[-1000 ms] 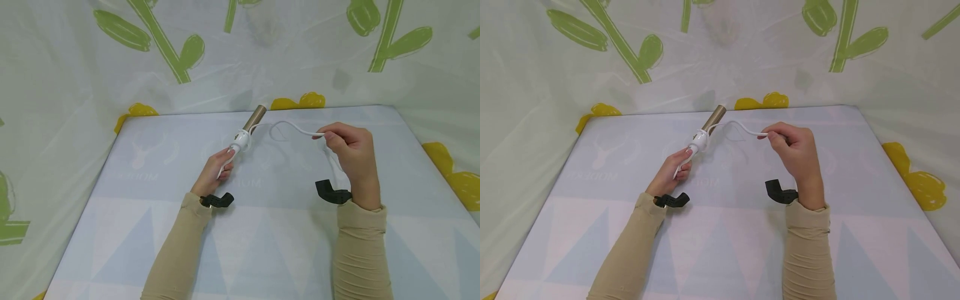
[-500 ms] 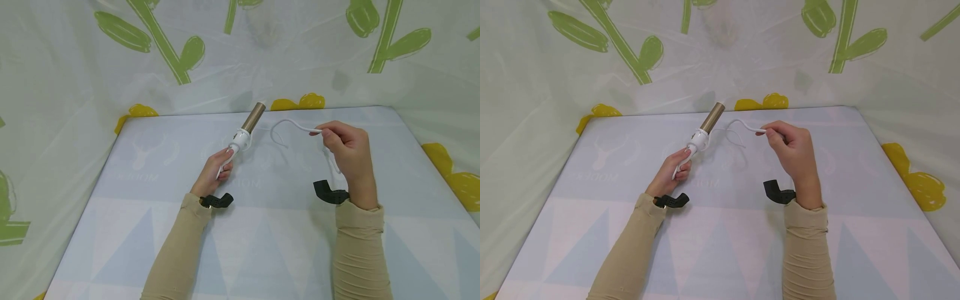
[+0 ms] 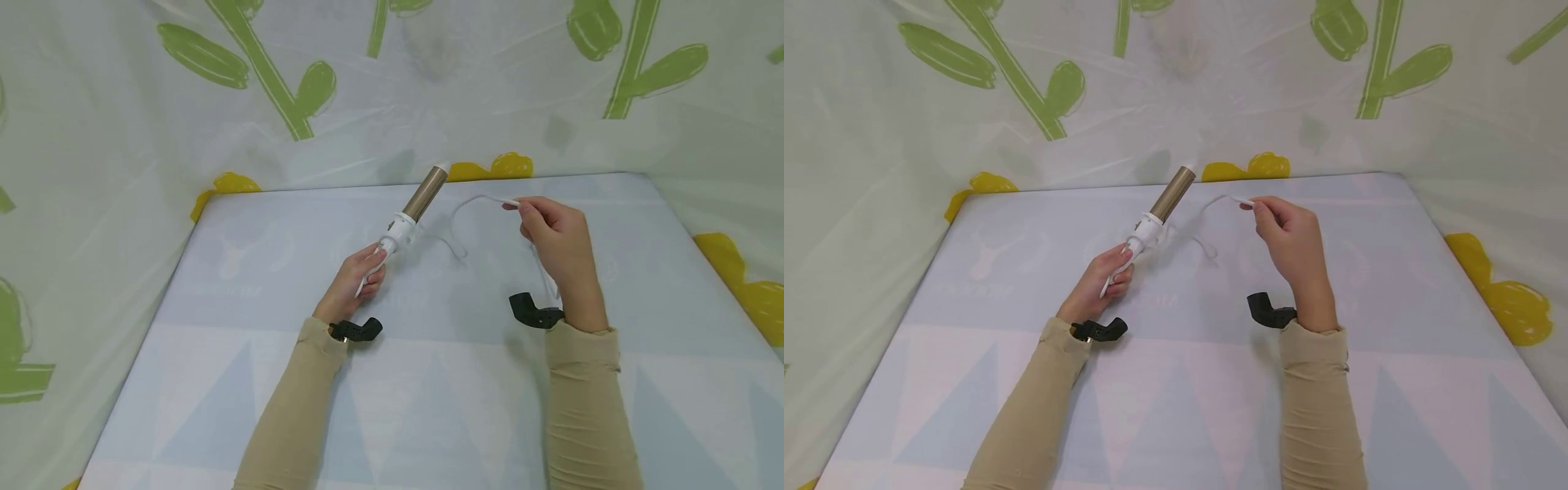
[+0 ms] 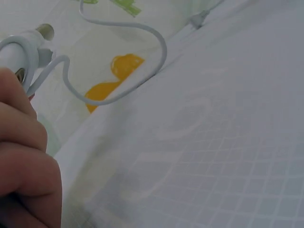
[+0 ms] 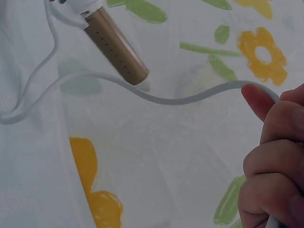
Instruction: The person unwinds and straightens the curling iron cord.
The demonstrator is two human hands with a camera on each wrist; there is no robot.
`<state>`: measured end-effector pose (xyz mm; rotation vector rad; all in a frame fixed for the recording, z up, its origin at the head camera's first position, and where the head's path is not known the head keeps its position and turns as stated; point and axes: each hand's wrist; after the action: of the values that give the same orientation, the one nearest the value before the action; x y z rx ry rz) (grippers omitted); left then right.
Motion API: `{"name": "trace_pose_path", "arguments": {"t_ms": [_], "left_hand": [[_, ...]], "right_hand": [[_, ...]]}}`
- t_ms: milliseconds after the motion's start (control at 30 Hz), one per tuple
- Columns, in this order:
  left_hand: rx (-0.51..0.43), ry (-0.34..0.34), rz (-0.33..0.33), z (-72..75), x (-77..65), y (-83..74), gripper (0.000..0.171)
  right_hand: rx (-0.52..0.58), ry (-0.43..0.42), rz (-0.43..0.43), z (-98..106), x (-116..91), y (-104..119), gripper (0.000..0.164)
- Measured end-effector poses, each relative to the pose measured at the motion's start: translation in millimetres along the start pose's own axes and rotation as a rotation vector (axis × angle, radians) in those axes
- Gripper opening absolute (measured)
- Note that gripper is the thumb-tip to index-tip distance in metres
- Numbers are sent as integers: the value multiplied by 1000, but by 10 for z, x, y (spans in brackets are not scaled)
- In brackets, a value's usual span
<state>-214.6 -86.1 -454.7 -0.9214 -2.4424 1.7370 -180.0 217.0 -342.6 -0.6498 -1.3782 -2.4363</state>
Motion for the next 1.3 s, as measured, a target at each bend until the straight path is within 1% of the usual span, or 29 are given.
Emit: {"name": "trace_pose_path", "arguments": {"t_ms": [200, 267, 333, 433, 567, 700, 833, 967, 1067, 1133, 1200, 1300], "left_hand": [[76, 109, -42, 21, -11, -12, 48], [87, 140, -49, 14, -17, -16, 48], [94, 156, -45, 11, -21, -15, 48], [131, 162, -30, 6, -36, -8, 49], [180, 171, -12, 8, -43, 2, 50], [210, 187, -16, 5, -46, 1, 47], [276, 194, -35, -17, -48, -10, 43], [364, 174, -43, -47, -36, -16, 35], [400, 159, -21, -64, -28, -13, 33], [401, 159, 1, -70, -31, -12, 37], [405, 143, 22, -68, -46, -20, 38], [404, 129, 41, -60, -63, -36, 46]], "right_hand": [[-38, -15, -167, -34, 45, -111, 38], [-36, -21, -205, -44, 54, -122, 41], [-22, -20, -226, -60, 63, -134, 41], [15, 10, -228, -89, 63, -154, 40], [56, 87, -222, -128, 47, -179, 39], [64, 153, -210, -167, 53, -211, 38], [16, 204, -225, -210, 65, -268, 41], [-32, 241, -256, -289, 66, -346, 44], [-33, 287, -261, -395, 54, -400, 44], [-45, 332, -256, -479, 42, -432, 44], [-63, 371, -250, -552, 25, -462, 43], [-89, 400, -249, -622, 2, -487, 38]]}}
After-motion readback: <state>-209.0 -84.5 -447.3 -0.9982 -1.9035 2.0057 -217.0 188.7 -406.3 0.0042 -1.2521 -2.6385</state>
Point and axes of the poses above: each hand's wrist, its own x-axis towards the middle knuckle, its own z-axis out of the back of the hand, y = z × x, and after that the axes turned 11 degrees about z, right-handed
